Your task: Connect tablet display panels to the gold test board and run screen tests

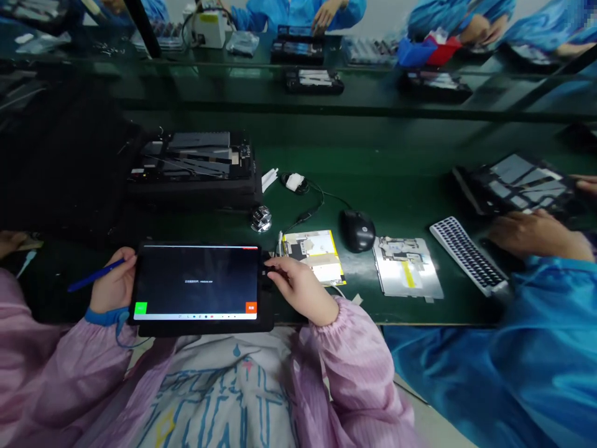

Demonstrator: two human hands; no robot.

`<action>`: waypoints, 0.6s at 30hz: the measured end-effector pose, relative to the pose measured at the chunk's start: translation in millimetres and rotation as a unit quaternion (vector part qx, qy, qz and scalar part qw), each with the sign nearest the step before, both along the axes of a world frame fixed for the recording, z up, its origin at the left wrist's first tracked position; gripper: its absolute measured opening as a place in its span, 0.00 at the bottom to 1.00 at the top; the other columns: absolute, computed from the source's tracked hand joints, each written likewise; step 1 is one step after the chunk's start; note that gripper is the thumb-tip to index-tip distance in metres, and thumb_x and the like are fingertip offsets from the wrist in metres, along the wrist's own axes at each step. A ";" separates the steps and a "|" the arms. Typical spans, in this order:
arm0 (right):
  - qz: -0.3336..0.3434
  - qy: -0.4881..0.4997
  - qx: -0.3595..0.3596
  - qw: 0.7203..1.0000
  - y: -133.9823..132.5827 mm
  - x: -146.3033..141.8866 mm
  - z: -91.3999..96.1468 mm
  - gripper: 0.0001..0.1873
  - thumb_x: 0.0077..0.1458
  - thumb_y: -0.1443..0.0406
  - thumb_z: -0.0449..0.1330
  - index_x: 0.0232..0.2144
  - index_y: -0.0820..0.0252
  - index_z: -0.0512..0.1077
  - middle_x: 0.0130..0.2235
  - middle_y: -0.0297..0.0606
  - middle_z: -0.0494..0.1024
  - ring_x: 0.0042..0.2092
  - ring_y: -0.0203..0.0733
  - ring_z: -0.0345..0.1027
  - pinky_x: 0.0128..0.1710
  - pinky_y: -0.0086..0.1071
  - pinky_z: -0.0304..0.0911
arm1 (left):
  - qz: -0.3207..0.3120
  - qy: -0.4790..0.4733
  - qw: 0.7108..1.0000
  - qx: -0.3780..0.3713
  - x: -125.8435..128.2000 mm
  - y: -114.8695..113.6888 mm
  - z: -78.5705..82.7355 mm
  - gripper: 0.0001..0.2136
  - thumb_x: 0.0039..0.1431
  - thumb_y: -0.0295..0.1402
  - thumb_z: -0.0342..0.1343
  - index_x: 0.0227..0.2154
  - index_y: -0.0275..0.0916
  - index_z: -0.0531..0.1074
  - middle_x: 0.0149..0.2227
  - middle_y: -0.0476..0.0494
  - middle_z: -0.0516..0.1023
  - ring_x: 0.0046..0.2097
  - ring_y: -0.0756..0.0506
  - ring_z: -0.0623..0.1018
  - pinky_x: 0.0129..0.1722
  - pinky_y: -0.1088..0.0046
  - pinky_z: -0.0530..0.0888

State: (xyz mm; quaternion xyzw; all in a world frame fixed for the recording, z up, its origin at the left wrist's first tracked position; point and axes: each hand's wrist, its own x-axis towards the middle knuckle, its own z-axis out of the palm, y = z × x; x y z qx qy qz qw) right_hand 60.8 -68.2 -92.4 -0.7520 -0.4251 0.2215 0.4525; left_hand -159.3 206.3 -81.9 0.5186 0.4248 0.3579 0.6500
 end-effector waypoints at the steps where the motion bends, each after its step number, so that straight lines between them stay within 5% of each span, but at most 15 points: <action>1: -0.002 -0.006 -0.002 1.000 -0.5 -0.4 -4.3 0.12 0.57 0.61 0.56 0.41 0.58 0.73 0.34 0.40 0.78 0.34 0.41 0.72 0.34 0.34 0.69 | -0.001 0.001 1.000 -0.002 0.1 0.3 -0.5 0.10 0.39 0.24 0.59 0.21 0.37 0.61 0.22 0.52 0.61 0.28 0.51 0.62 0.28 0.77 0.60; 18: 0.017 0.165 0.070 0.984 -6.0 -2.7 -36.5 0.07 0.54 0.61 0.60 0.31 0.59 0.71 0.30 0.37 0.77 0.31 0.38 0.71 0.32 0.33 0.67 | -0.001 0.066 0.997 0.027 6.4 0.8 -0.7 0.15 0.37 0.26 0.62 0.23 0.39 0.58 0.20 0.54 0.64 0.25 0.52 0.64 0.25 0.79 0.61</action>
